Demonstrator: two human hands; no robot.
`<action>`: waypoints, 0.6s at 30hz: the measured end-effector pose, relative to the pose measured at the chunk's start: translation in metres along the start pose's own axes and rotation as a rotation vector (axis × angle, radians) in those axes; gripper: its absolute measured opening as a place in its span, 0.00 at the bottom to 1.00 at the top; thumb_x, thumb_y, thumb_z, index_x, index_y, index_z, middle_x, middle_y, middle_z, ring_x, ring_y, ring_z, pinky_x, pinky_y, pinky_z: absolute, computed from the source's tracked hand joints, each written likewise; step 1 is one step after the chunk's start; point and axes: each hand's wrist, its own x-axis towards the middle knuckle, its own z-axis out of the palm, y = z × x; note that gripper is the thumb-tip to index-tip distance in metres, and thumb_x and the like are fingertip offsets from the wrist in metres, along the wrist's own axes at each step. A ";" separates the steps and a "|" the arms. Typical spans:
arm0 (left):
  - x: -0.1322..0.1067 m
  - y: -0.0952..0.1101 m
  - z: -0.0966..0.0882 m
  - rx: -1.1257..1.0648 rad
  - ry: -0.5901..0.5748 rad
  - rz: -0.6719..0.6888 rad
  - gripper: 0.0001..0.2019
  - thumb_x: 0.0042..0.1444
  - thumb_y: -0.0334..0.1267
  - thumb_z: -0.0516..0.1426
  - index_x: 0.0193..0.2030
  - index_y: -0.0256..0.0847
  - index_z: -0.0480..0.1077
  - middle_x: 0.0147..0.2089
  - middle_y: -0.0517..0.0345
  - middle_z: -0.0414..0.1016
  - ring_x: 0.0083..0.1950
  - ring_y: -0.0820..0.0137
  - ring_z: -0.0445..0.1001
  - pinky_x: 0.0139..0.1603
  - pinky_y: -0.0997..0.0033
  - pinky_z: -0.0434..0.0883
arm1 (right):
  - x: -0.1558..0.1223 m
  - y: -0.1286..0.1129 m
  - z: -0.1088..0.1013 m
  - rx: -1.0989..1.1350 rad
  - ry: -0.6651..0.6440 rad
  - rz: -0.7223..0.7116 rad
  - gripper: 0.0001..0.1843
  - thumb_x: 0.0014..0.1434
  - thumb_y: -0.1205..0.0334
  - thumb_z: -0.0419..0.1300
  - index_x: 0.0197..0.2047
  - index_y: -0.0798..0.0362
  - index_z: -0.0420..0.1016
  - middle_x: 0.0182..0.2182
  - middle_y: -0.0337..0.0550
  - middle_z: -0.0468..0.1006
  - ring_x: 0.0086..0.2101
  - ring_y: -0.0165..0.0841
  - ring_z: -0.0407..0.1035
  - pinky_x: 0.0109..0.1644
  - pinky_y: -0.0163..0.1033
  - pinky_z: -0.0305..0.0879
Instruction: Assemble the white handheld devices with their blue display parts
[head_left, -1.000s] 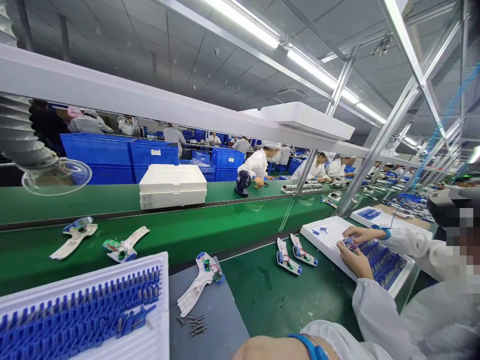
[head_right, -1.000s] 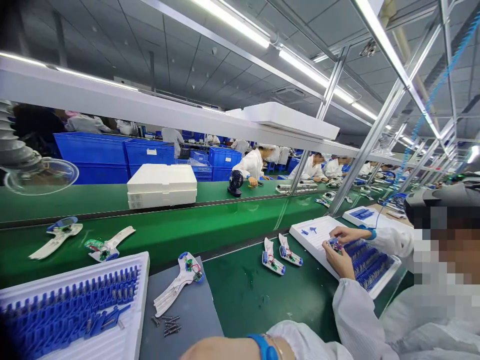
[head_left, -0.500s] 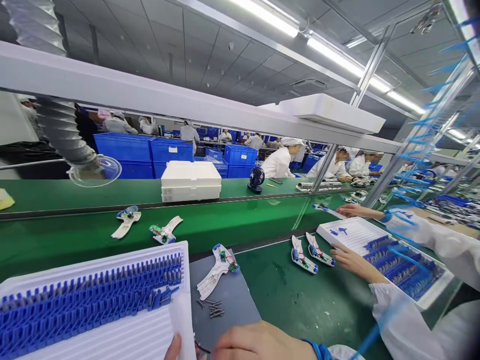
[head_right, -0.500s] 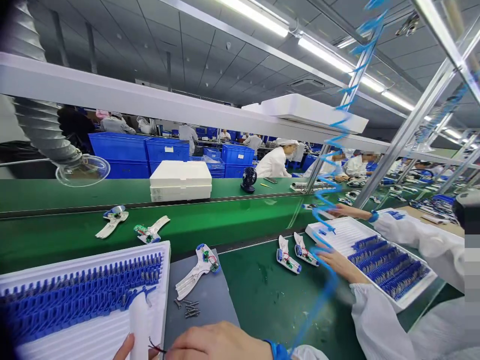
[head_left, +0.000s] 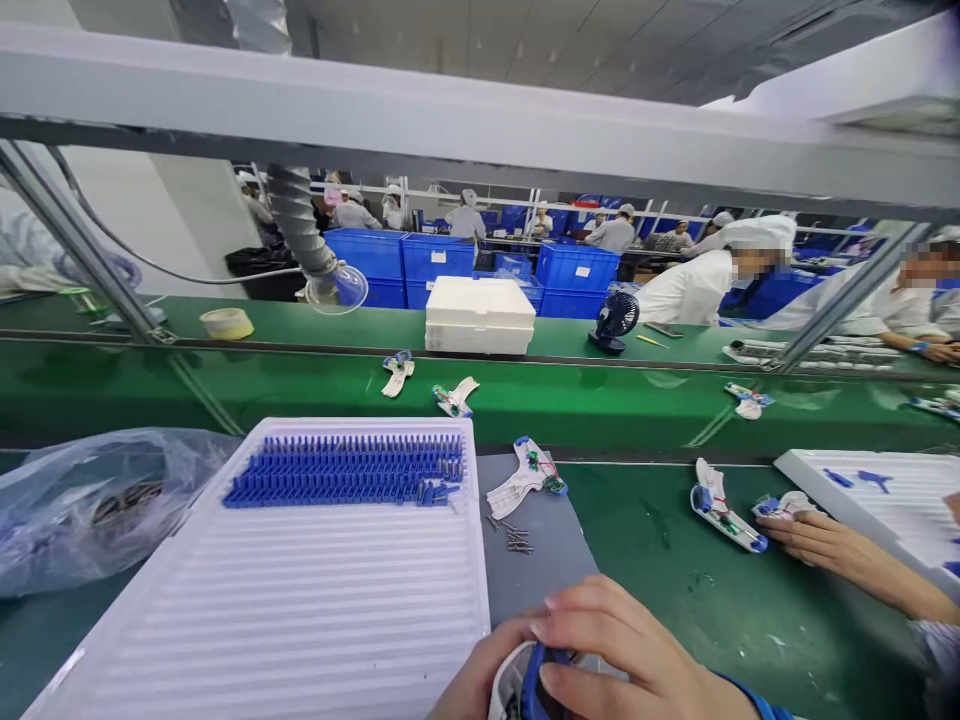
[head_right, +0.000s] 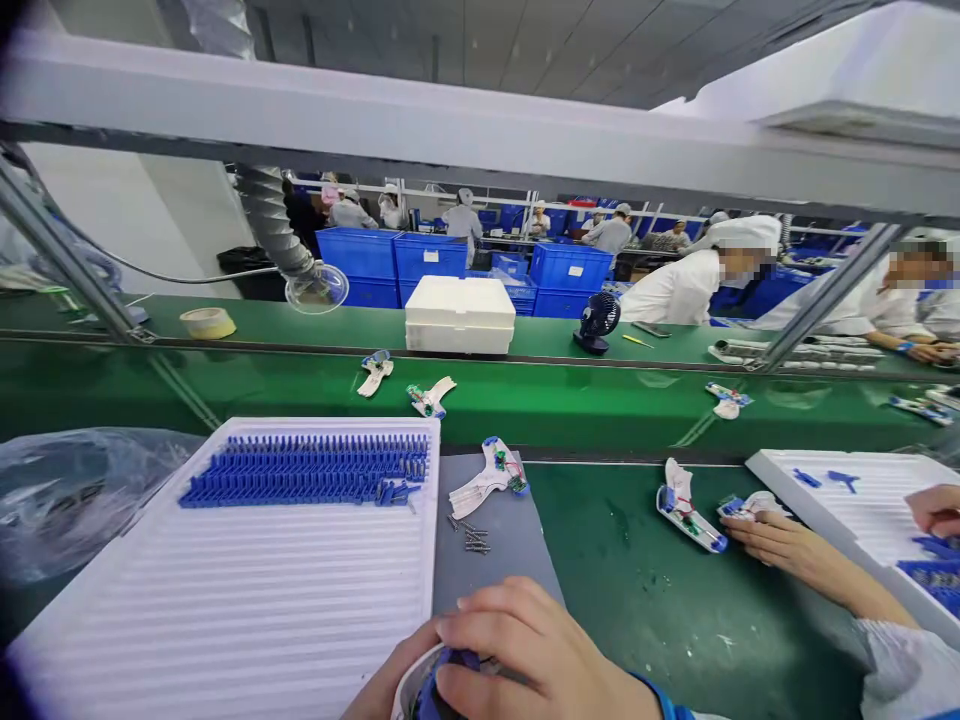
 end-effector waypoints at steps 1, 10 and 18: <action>0.003 -0.003 0.001 -0.095 -0.039 -0.037 0.33 0.39 0.60 0.64 0.50 0.45 0.70 0.49 0.51 0.73 0.43 0.60 0.75 0.38 0.64 0.71 | 0.001 0.000 -0.001 -0.005 0.015 -0.019 0.10 0.67 0.60 0.52 0.44 0.53 0.73 0.41 0.40 0.81 0.45 0.29 0.71 0.61 0.33 0.56; 0.008 -0.024 0.005 -0.648 -0.226 -0.172 0.31 0.40 0.48 0.68 0.52 0.46 0.68 0.34 0.60 0.73 0.32 0.74 0.73 0.33 0.76 0.63 | -0.001 0.007 0.006 0.109 0.055 -0.053 0.11 0.68 0.64 0.51 0.40 0.55 0.74 0.35 0.41 0.82 0.39 0.28 0.73 0.49 0.32 0.66; 0.006 0.007 0.006 -0.334 -0.155 -0.278 0.39 0.32 0.57 0.68 0.50 0.37 0.69 0.28 0.56 0.74 0.28 0.70 0.71 0.31 0.72 0.66 | 0.007 0.013 0.007 0.416 0.094 0.114 0.06 0.63 0.71 0.53 0.41 0.51 0.64 0.28 0.40 0.75 0.31 0.30 0.66 0.37 0.36 0.66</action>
